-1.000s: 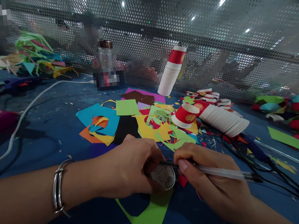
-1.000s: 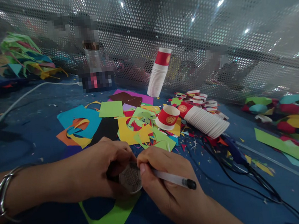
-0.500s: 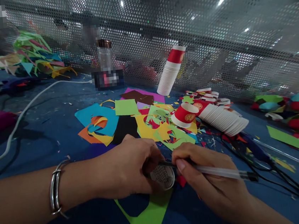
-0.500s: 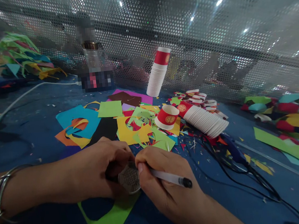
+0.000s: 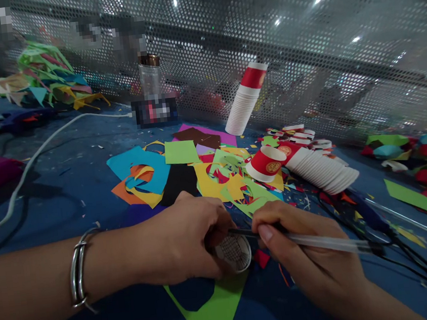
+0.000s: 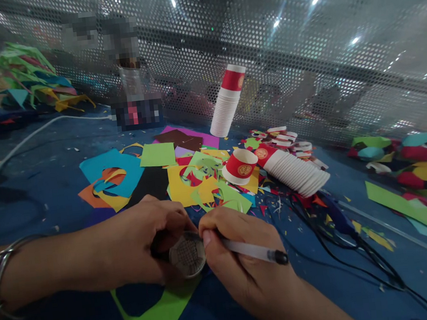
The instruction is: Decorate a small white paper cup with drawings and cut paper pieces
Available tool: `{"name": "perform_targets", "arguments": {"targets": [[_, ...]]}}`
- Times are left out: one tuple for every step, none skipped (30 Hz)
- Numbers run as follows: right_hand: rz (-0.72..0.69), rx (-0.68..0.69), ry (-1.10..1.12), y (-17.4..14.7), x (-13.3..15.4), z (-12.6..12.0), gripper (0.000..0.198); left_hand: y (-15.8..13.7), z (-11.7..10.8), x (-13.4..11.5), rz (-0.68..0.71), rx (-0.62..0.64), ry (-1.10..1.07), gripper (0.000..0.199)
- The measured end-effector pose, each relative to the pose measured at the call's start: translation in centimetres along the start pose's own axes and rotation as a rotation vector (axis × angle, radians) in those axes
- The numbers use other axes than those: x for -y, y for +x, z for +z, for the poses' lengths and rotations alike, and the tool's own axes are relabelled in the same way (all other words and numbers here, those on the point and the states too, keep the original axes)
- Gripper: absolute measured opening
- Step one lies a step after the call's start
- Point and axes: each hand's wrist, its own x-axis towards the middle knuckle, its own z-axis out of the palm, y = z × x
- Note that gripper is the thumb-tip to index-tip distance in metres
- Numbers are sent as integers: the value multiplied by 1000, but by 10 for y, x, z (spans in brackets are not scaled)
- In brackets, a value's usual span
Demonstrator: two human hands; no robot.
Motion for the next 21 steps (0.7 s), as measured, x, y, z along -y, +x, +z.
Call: {"name": "perform_targets", "arguments": {"targets": [[5, -11, -5, 0, 0, -1, 17, 0, -1, -1, -3, 17, -9, 26], [9, -20, -11, -1, 0, -2, 18, 0, -2, -1, -10, 30, -19, 25], [11, -27, -17, -1, 1, -2, 19, -1, -3, -2, -22, 34, -31, 24], [11, -29, -22, -1, 1, -3, 19, -1, -3, -2, -35, 36, -42, 24], [12, -29, -24, -1, 1, -4, 19, -1, -3, -3, -47, 36, -50, 25], [14, -30, -24, -2, 0, -5, 19, -1, -3, -3, -59, 37, -55, 26], [16, -28, -22, -2, 0, -5, 20, -1, -3, -3, -67, 39, -58, 26], [18, -24, -20, -2, 0, -5, 20, -1, -3, -3, -72, 44, -60, 27], [20, -20, -21, -2, -1, -6, 20, -1, -3, -4, -74, 48, -59, 28], [23, -18, -23, -2, -1, -6, 20, -2, -3, -4, -75, 50, -57, 30], [24, -17, -24, -3, -1, -6, 20, -2, -3, -4, -76, 52, -56, 31], [24, -17, -24, -3, -1, -6, 20, -1, -3, -4, -75, 53, -57, 31], [23, -18, -25, -3, -2, -5, 20, -1, -3, -4, -79, 51, -60, 30], [23, -22, -28, -3, -2, -5, 20, -1, -3, -4, -82, 48, -64, 28], [22, -24, -31, -3, -2, -5, 19, -1, -3, -4, -84, 48, -71, 27], [21, -24, -34, -3, -2, -4, 19, -1, -3, -4, -82, 50, -77, 27], [22, -24, -35, -3, -2, -4, 19, 0, -4, -4, -77, 53, -81, 27], [25, -22, -34, -2, -2, -4, 19, 0, -4, -4, -69, 53, -82, 29], [28, -18, -30, -2, -2, -4, 19, 0, -4, -4, -61, 54, -80, 30], [31, -16, -26, -2, -2, -4, 18, 0, -4, -4, -53, 55, -75, 32], [33, -15, -23, -2, -2, -3, 19, 0, -4, -4, -47, 53, -71, 32]]}}
